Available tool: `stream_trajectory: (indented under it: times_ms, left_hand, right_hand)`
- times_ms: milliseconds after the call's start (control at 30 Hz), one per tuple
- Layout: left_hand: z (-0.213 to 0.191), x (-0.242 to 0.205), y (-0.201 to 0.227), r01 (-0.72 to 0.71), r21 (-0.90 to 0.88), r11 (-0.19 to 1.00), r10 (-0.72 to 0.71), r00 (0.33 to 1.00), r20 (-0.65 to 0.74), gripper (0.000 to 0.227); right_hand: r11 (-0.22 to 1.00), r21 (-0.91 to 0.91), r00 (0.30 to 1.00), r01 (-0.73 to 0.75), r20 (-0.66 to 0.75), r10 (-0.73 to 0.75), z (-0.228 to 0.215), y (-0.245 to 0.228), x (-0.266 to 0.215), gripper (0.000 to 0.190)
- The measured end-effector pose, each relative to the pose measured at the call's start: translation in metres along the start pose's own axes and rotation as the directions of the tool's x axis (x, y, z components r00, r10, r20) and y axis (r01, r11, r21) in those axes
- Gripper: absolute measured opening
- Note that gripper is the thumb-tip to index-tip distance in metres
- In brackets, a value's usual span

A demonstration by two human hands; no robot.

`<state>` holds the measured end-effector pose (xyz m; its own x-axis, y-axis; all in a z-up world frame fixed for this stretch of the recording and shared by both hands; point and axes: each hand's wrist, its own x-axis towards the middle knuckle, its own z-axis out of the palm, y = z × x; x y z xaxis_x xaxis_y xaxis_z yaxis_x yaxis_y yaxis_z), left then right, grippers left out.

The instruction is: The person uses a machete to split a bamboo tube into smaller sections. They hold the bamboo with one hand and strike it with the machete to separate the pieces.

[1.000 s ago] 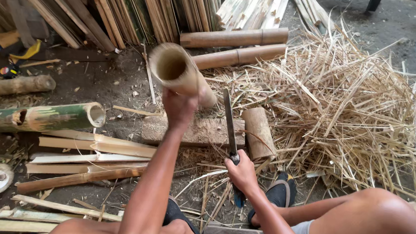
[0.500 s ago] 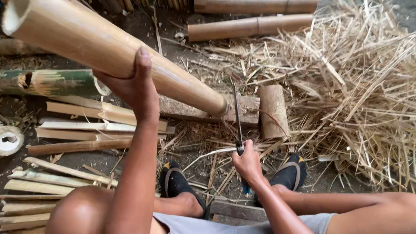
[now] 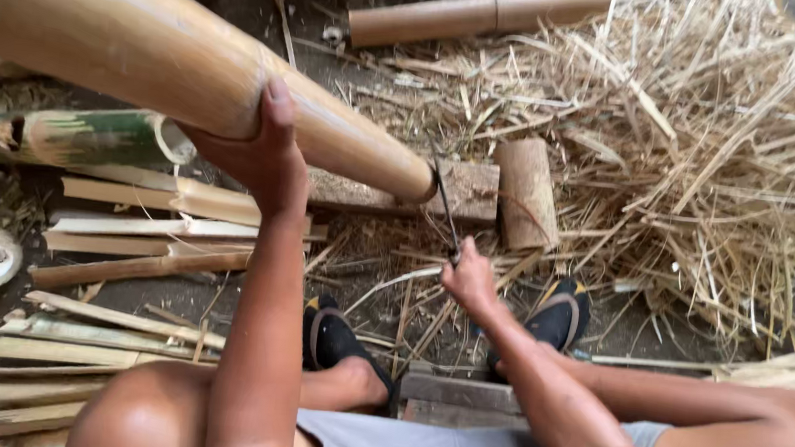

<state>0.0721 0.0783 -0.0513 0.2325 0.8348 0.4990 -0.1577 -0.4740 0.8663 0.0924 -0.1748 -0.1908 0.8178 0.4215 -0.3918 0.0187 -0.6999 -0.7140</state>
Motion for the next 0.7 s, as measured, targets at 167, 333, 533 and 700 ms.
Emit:
stream_trajectory:
  times_ms: [167,333,533,700]
  left_hand:
    - [0.014,0.007,-0.002,-0.012,-0.055,0.998,0.012,1.0,-0.012,0.104]
    - [0.008,0.007,-0.012,0.002,-0.126,0.992,-0.003,1.0,-0.01,0.106]
    - [0.011,-0.002,-0.008,-0.034,-0.023,0.999,0.033,0.999,-0.016,0.112]
    - [0.017,-0.011,-0.019,-0.092,-0.058,0.994,0.091,0.996,-0.018,0.107]
  right_hand:
    - [0.989,-0.04,0.989,0.14,-0.034,-0.141,-0.003,0.011,0.003,0.032]
    - [0.99,0.035,0.99,0.139,-0.021,-0.138,0.011,0.014,0.005,0.027]
    - [0.972,-0.15,0.98,0.18,-0.063,-0.191,-0.012,0.017,0.027,0.031]
    - [0.979,0.023,0.979,0.201,-0.035,-0.2,0.017,0.04,0.013,0.028]
